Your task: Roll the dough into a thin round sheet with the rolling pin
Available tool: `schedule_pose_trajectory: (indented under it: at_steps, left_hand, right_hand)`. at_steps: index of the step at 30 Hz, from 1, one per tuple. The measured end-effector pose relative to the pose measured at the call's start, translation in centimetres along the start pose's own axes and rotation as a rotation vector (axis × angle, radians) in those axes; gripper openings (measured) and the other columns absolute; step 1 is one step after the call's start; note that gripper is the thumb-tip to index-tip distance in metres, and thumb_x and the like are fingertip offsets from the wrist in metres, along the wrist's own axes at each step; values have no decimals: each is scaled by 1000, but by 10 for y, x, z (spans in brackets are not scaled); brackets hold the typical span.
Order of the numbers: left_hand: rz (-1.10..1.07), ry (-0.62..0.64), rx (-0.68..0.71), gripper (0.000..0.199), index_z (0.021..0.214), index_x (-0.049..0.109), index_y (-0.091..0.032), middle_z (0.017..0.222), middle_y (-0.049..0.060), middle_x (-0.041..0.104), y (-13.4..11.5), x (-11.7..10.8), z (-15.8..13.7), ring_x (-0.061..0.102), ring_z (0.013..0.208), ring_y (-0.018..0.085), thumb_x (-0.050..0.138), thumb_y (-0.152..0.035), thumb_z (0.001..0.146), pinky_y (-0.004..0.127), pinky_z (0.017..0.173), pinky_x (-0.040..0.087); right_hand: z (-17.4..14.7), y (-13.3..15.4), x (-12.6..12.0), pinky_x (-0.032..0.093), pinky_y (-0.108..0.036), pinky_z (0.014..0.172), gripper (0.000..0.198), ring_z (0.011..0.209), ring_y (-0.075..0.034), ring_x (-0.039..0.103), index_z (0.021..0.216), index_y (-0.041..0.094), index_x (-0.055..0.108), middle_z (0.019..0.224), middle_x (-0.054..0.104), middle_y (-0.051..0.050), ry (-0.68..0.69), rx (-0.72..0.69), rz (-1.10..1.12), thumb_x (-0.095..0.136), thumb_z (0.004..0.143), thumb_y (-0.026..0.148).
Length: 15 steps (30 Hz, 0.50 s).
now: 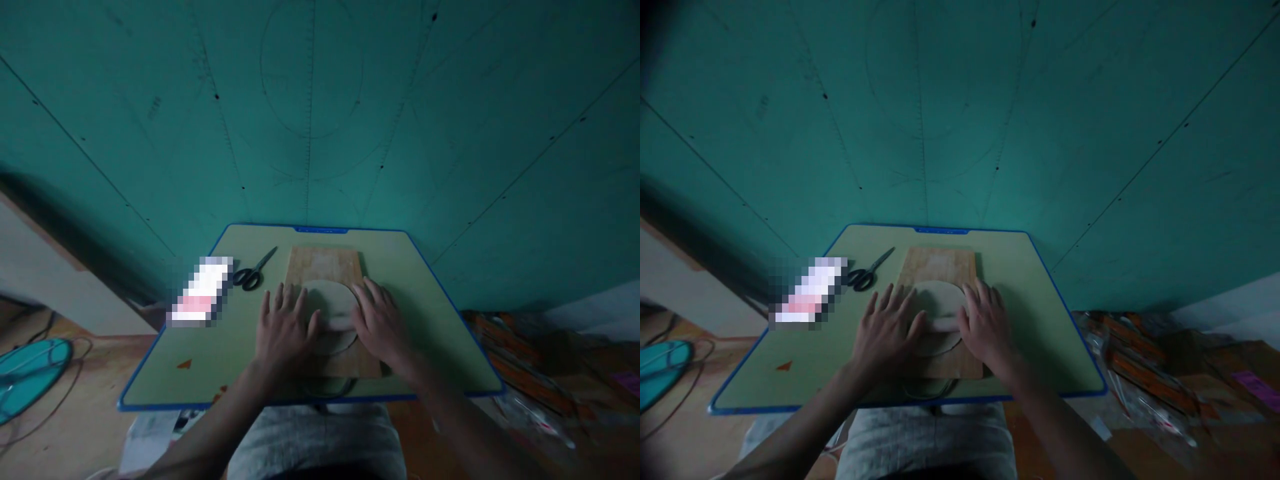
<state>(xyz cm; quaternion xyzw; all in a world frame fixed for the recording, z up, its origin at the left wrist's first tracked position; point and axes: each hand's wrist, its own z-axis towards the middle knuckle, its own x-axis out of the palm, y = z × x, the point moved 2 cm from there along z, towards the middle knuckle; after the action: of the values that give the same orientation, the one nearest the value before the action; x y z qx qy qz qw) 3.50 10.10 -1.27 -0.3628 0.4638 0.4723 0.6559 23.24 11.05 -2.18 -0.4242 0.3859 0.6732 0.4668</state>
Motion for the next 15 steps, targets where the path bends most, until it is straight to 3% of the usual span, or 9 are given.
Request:
schedule_pose_trajectory:
  at_steps: [4, 11, 15]
  left_hand:
    - [23, 48, -58, 53, 140, 58, -10, 147, 20, 54, -4, -1, 14, 39, 143, 41, 41, -39, 99, 63, 117, 26]
    - [25, 220, -100, 59, 149, 46, -12, 156, 20, 42, 5, 11, 62, 30, 149, 40, 37, -43, 100, 59, 116, 29]
    - [-27, 217, -148, 53, 141, 53, -13, 151, 18, 50, 13, 20, 92, 36, 146, 37, 36, -42, 100, 55, 114, 34]
  right_hand:
    - [-6, 1, -3, 38, -50, 110, 46, 127, -33, 52, 136, 11, 58, 142, 55, -20, -17, -20, -2, 42, 97, 29]
    - [50, -18, 12, 39, -45, 110, 51, 133, -31, 48, 140, 9, 53, 145, 52, -20, 118, 80, 81, 42, 93, 24]
    - [84, -26, 14, 41, -41, 105, 45, 127, -28, 53, 134, 14, 57, 137, 58, -16, 183, 165, 86, 41, 92, 22]
